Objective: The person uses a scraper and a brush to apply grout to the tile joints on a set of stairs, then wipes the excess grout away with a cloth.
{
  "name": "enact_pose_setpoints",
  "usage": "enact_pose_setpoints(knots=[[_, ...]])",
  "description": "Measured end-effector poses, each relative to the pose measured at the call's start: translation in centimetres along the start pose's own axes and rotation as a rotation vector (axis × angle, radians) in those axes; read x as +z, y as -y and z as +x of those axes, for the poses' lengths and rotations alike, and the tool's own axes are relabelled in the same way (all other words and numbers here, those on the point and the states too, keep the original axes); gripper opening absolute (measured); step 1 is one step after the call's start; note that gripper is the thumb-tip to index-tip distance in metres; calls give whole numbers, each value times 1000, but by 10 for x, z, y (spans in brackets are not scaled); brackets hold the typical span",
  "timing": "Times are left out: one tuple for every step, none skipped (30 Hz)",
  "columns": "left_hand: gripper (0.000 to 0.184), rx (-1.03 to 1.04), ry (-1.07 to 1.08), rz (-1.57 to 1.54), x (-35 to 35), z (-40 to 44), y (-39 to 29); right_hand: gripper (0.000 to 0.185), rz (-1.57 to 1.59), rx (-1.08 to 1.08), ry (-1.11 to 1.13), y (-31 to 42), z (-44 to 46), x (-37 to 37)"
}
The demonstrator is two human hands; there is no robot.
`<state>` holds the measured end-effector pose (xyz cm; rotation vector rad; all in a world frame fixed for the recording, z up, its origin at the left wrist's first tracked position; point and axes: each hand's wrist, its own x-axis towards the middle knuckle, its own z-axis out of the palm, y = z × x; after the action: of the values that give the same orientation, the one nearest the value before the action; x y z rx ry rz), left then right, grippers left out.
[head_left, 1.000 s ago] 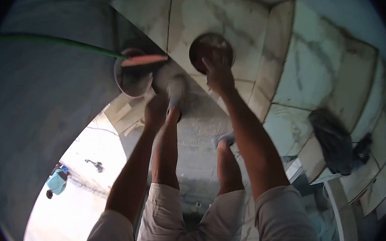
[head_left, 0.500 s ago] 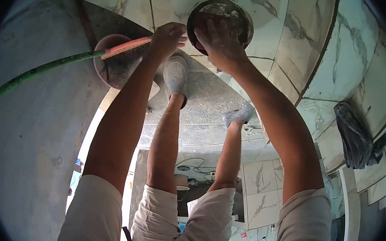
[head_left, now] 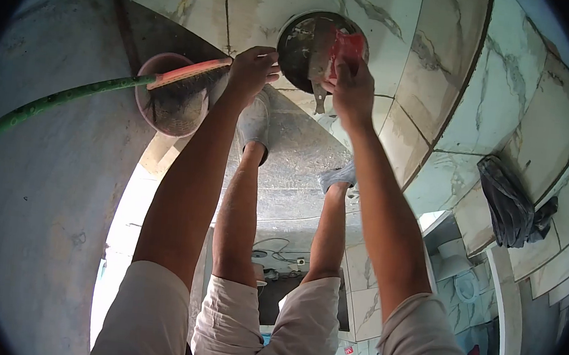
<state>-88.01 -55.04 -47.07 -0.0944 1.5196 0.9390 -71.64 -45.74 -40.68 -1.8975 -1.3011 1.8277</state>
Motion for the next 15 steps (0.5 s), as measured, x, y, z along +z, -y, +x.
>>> enact_pose_setpoints(knots=[[27, -1, 7, -14, 1, 0, -1, 32, 126, -11, -41, -5, -1, 6], [27, 1, 9, -11, 1, -1, -1, 33, 255, -21, -81, -10, -1, 14], [27, -4, 4, 0, 2, -1, -2, 33, 260, -23, -83, -15, -1, 21], [27, -11, -2, 13, 1, -1, -3, 32, 352, -17, -100, -19, -2, 29], [27, -7, -2, 19, 0, -1, -3, 32, 443, -13, -116, -25, -1, 35], [27, -20, 3, 6, 0, 0, -2, 32, 450, -16, -116, -33, 0, 42], [27, -33, 9, -9, 0, 0, -3, 32, 501, -55, -140, -39, -1, 48], [27, -33, 10, -4, 0, 0, -4, 32, 551, -91, -165, -46, -1, 51], [28, -38, 20, -11, -1, 0, -5, 31, 552, -87, -168, -53, -1, 52], [28, -43, 29, -18, -2, 1, -4, 31, 557, -86, -169, -51, -1, 54], [28, -45, 28, -13, -2, 2, -2, 30, 593, -90, -157, -50, -2, 56], [28, -41, 33, -22, -3, 3, -1, 29, 629, -93, -146, -49, -3, 58], [27, -36, 37, -31, -3, 3, -1, 29, 632, -91, -146, -47, -4, 58], [27, -37, 37, -29, -3, 3, -1, 28, 585, -34, -138, -44, -5, 57], [27, -45, 32, -47, -3, 2, -1, 27, 537, 22, -129, -41, -6, 57]])
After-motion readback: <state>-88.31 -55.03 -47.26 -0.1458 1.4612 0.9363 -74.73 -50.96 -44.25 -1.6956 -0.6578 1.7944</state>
